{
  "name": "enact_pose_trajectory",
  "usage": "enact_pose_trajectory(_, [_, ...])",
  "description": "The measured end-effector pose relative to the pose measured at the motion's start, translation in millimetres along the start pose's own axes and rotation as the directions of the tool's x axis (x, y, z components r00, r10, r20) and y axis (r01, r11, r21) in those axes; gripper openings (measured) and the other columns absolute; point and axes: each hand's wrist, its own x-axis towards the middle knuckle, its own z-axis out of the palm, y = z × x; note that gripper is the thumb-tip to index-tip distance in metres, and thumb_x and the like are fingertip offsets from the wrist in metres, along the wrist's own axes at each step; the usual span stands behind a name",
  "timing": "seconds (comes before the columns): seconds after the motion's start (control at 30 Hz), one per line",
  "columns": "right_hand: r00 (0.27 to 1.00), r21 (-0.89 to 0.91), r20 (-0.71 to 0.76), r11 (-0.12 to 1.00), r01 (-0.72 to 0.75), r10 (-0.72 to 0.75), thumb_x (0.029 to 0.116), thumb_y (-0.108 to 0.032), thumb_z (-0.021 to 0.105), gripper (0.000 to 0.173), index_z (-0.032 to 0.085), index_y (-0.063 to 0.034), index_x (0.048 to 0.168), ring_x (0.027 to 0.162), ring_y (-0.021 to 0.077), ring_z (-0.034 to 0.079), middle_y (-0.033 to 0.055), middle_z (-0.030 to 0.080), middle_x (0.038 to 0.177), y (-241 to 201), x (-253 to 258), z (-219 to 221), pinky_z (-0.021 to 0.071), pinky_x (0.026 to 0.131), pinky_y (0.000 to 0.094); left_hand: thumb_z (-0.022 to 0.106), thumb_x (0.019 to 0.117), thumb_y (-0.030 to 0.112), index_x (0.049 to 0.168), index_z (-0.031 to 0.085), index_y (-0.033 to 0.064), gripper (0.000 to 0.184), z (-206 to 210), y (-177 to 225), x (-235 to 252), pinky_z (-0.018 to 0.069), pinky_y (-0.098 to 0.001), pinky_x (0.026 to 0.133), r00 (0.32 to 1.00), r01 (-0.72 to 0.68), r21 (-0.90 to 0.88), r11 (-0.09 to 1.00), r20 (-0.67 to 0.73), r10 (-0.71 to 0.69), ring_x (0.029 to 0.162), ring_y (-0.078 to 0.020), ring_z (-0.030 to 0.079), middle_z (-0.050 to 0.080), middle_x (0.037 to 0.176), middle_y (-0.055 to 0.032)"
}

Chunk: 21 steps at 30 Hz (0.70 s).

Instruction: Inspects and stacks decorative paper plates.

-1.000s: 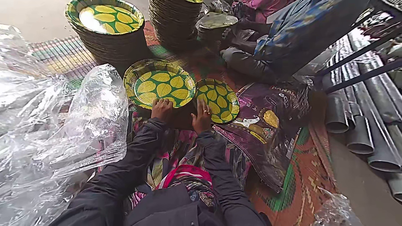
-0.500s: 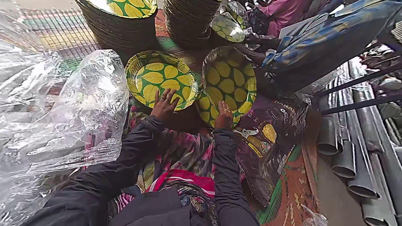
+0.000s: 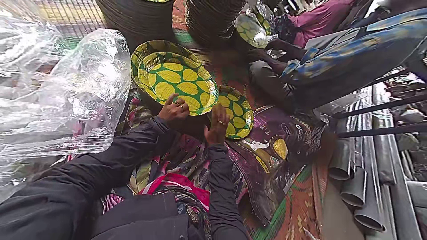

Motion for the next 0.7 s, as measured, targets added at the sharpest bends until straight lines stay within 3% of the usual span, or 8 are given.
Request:
enact_pose_trajectory(0.13, [0.979, 0.039, -0.125, 0.986, 0.164, -0.158, 0.0858, 0.008, 0.061, 0.037, 0.076, -0.0013, 0.118, 0.117, 0.0347, 0.07, 0.0145, 0.075, 0.121, -16, -3, 1, 0.0537, 0.101, 0.0522, 0.062, 0.0979, 0.003, 0.103, 0.075, 0.0095, 0.016, 2, 17, -3, 0.0271, -0.0534, 0.121, 0.942, -0.21, -0.004, 0.978, -0.267, 0.201, 0.124, -0.0251, 0.064, 0.077, 0.111, -0.008])
enact_pose_trajectory(0.23, [0.952, -0.076, -0.289, 0.994, 0.078, -0.097, 0.089, 0.004, 0.058, 0.032, 0.076, -0.0004, 0.115, 0.113, 0.0337, 0.072, 0.0166, 0.075, 0.119, -3, -6, -6, 0.0568, 0.096, 0.0473, 0.06, 0.1052, 0.024, 0.128, 0.067, 0.0181, 0.025, 0, 12, 5, 0.0191, -0.0574, 0.121, 0.925, -0.053, 0.041, 0.998, -0.375, 0.065, 0.14, -0.0288, 0.049, 0.065, 0.137, -0.0104])
enact_pose_trajectory(0.37, [0.956, -0.177, -0.255, 0.965, -0.192, 0.144, 0.093, 0.01, 0.055, 0.036, 0.072, 0.0022, 0.124, 0.119, 0.0403, 0.069, 0.0207, 0.071, 0.128, 28, -1, -15, 0.0557, 0.098, 0.0513, 0.078, 0.091, 0.024, 0.144, 0.058, 0.0056, 0.06, -1, -15, 4, 0.02, -0.0734, 0.118, 0.953, 0.297, 0.001, 0.955, 0.063, -0.296, 0.146, -0.0442, 0.043, 0.052, 0.151, -0.024])
enact_pose_trajectory(0.43, [0.925, -0.194, -0.012, 0.907, -0.375, 0.379, 0.0952, 0.012, 0.048, 0.042, 0.07, 0.0011, 0.129, 0.128, 0.0404, 0.063, 0.021, 0.067, 0.136, 38, -5, -13, 0.0498, 0.107, 0.0518, 0.069, 0.0939, 0.002, 0.131, 0.066, -0.0032, 0.038, 1, -25, 4, 0.0163, -0.0765, 0.118, 0.791, 0.501, 0.018, 0.865, 0.397, -0.466, 0.145, -0.048, 0.043, 0.056, 0.146, -0.027])
enact_pose_trajectory(0.5, [0.677, -0.315, 0.411, 0.792, -0.523, 0.61, 0.1027, 0.006, 0.041, 0.047, 0.058, -0.0053, 0.145, 0.142, 0.0358, 0.052, 0.0181, 0.056, 0.15, 38, -1, -12, 0.0397, 0.117, 0.0491, 0.054, 0.1017, -0.002, 0.12, 0.071, -0.0054, 0.025, 1, -31, 12, 0.0325, -0.0674, 0.116, 0.628, 0.561, 0.103, 0.821, 0.594, -0.503, 0.135, -0.0452, 0.054, 0.065, 0.134, -0.0248])
enact_pose_trajectory(0.57, [0.482, -0.374, 0.626, 0.778, -0.505, 0.613, 0.1094, -0.009, 0.039, 0.044, 0.049, -0.0049, 0.152, 0.147, 0.0342, 0.045, 0.0189, 0.048, 0.157, 44, 2, -3, 0.0344, 0.122, 0.0475, 0.05, 0.1035, -0.001, 0.113, 0.072, -0.0081, 0.024, -5, -29, 17, 0.0423, -0.0611, 0.108, 0.608, 0.558, 0.095, 0.824, 0.629, -0.485, 0.128, -0.0458, 0.059, 0.068, 0.127, -0.0269])
enact_pose_trajectory(0.63, [0.541, -0.31, 0.619, 0.81, -0.498, 0.569, 0.1103, -0.027, 0.047, 0.048, 0.049, -0.0013, 0.151, 0.146, 0.0341, 0.046, 0.02, 0.051, 0.154, 44, -1, 2, 0.0321, 0.123, 0.0467, 0.05, 0.1052, 0.003, 0.115, 0.072, -0.0058, 0.026, -8, -30, 20, 0.0434, -0.0597, 0.107, 0.592, 0.57, 0.091, 0.817, 0.644, -0.485, 0.128, -0.0443, 0.059, 0.068, 0.127, -0.0259])
enact_pose_trajectory(0.7, [0.731, -0.172, 0.48, 0.869, -0.463, 0.485, 0.1032, -0.03, 0.063, 0.059, 0.048, 0.0023, 0.151, 0.148, 0.0399, 0.042, 0.0245, 0.048, 0.155, 36, -10, 4, 0.0292, 0.124, 0.0508, 0.051, 0.1057, 0.005, 0.115, 0.073, -0.0022, 0.026, -9, -32, 19, 0.0431, -0.0597, 0.107, 0.604, 0.556, 0.091, 0.826, 0.639, -0.476, 0.127, -0.0425, 0.06, 0.068, 0.127, -0.0239])
